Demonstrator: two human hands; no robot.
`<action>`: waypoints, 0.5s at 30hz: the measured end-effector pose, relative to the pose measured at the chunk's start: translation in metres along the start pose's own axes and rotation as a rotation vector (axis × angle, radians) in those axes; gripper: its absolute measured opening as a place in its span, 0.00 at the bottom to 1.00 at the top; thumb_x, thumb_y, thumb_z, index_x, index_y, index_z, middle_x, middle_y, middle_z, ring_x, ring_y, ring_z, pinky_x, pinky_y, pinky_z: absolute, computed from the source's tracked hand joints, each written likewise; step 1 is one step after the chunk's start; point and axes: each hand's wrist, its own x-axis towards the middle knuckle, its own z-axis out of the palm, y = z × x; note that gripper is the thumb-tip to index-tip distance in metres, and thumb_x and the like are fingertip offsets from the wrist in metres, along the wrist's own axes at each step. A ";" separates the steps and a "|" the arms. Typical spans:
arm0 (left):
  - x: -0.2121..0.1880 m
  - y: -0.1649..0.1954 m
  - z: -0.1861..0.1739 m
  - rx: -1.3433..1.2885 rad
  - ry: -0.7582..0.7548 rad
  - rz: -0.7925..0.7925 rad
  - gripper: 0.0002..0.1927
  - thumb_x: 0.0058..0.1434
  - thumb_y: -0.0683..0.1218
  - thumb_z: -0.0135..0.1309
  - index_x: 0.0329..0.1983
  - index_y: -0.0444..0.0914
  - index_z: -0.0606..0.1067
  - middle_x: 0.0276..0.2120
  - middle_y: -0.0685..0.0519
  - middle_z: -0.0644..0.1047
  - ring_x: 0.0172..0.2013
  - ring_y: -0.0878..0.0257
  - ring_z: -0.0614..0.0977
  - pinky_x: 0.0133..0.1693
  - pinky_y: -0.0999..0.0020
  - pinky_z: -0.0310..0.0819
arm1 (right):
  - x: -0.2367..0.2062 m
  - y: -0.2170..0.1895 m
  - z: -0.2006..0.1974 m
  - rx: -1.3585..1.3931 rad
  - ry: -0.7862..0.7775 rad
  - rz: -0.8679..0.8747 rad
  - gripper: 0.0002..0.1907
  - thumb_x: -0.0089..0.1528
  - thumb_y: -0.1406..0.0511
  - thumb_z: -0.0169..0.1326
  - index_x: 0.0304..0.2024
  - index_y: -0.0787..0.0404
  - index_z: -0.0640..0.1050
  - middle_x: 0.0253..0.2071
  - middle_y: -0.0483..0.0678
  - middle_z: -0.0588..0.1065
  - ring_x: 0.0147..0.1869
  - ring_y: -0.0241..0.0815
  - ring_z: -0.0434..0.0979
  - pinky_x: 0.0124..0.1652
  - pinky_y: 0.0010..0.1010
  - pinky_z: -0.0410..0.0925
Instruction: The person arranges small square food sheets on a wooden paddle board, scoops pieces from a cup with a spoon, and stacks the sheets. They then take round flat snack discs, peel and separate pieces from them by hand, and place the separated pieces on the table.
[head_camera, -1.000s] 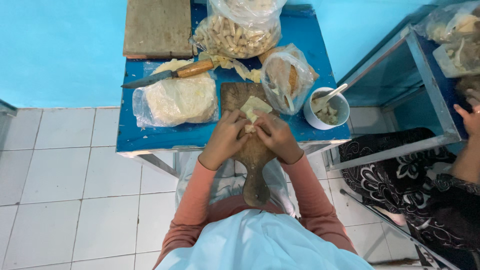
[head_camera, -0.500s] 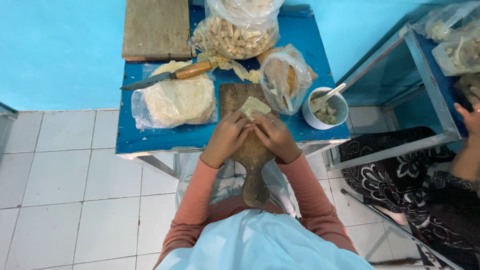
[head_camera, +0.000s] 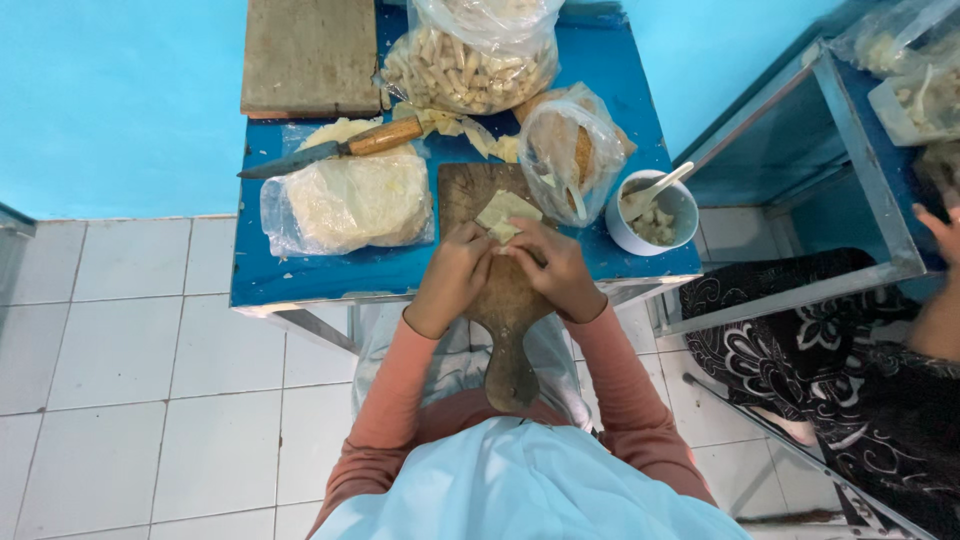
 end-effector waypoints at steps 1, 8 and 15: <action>0.001 0.001 0.000 0.000 0.010 -0.010 0.06 0.60 0.35 0.54 0.40 0.31 0.76 0.38 0.42 0.75 0.43 0.42 0.78 0.44 0.53 0.71 | 0.001 0.001 0.001 0.040 -0.006 0.065 0.23 0.62 0.72 0.61 0.60 0.60 0.74 0.40 0.49 0.81 0.44 0.47 0.85 0.44 0.32 0.74; 0.012 0.004 -0.001 0.119 0.003 -0.010 0.02 0.58 0.36 0.57 0.35 0.33 0.77 0.37 0.43 0.75 0.43 0.45 0.77 0.45 0.53 0.71 | 0.007 -0.001 0.007 -0.011 0.054 0.055 0.30 0.59 0.74 0.60 0.64 0.61 0.69 0.39 0.50 0.80 0.48 0.51 0.82 0.48 0.36 0.73; 0.005 0.003 -0.010 0.096 -0.047 0.077 0.06 0.54 0.37 0.58 0.36 0.32 0.77 0.38 0.45 0.75 0.43 0.45 0.76 0.45 0.54 0.71 | -0.001 -0.006 0.000 -0.079 -0.079 -0.057 0.32 0.57 0.71 0.64 0.64 0.63 0.70 0.42 0.54 0.79 0.48 0.55 0.79 0.46 0.40 0.71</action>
